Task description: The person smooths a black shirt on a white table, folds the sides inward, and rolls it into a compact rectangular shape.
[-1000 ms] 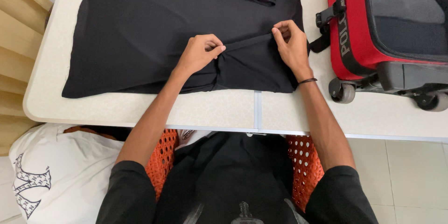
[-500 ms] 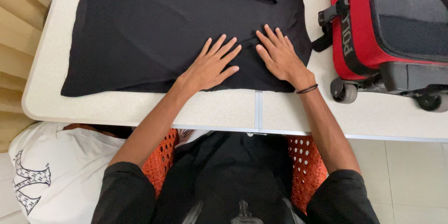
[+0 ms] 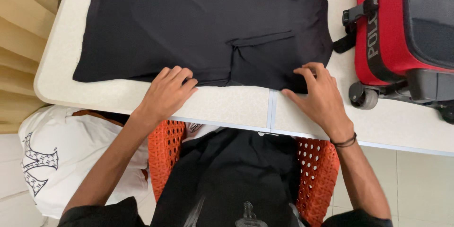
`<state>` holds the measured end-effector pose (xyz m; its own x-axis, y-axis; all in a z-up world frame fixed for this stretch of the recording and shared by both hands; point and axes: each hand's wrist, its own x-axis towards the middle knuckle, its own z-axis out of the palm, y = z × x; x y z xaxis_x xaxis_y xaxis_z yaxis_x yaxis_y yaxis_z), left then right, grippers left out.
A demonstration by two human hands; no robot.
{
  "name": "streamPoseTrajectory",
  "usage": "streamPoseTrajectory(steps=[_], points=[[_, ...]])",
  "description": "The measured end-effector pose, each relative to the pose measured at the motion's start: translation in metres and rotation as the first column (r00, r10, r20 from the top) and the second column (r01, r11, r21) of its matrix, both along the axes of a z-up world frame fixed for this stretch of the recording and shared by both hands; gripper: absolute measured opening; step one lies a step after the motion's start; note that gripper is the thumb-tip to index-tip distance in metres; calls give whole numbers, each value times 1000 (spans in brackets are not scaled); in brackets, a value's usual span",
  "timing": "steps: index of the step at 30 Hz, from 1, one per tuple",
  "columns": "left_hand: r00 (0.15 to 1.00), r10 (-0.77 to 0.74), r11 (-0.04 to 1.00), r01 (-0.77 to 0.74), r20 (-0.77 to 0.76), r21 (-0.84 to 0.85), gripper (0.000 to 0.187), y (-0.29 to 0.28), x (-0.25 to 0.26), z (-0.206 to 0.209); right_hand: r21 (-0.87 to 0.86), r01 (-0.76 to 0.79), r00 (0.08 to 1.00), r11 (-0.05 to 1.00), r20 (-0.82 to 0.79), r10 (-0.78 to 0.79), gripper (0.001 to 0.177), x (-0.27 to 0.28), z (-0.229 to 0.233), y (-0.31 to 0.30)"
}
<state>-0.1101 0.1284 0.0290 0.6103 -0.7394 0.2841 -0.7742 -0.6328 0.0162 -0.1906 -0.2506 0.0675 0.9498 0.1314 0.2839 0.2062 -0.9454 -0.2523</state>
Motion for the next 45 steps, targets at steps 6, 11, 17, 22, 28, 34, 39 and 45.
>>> streamPoseTrajectory(steps=[6, 11, 17, 22, 28, 34, 39, 45], points=[[980, 6, 997, 10, 198, -80, 17, 18, -3, -8, 18, -14, 997, 1000, 81, 13, 23, -18, -17, -12], [986, -33, 991, 54, 163, -124, 16, 30, -11, -6, -21, 13, 995, 1000, 98, -10, 16, -26, -14, -14], [998, -14, 993, 21, 68, -112, 25, 41, -11, -4, -192, -8, 1000, 981, 25, 13, 31, -21, 7, -2], [989, 121, 992, -119, 83, -27, 16, 80, -9, 1, -154, -134, 990, 979, 25, 139, 30, -22, 7, -1], [960, 251, 968, -251, 125, -16, 13, 121, -9, 0, -110, -108, 993, 988, 36, 113, 22, -23, -13, -13], [945, 257, 967, -252, 205, -51, 16, 129, -12, -1, -127, -75, 996, 989, 34, 80, 21, -22, -10, -7], [945, 253, 967, -248, 208, -50, 11, 134, -10, 2, -115, -164, 983, 980, 70, 172, 28, -19, 12, 28], [927, 285, 958, -284, 245, -38, 12, 145, -5, 1, 4, -421, 904, 907, 89, 419, 27, 18, 3, 107]])
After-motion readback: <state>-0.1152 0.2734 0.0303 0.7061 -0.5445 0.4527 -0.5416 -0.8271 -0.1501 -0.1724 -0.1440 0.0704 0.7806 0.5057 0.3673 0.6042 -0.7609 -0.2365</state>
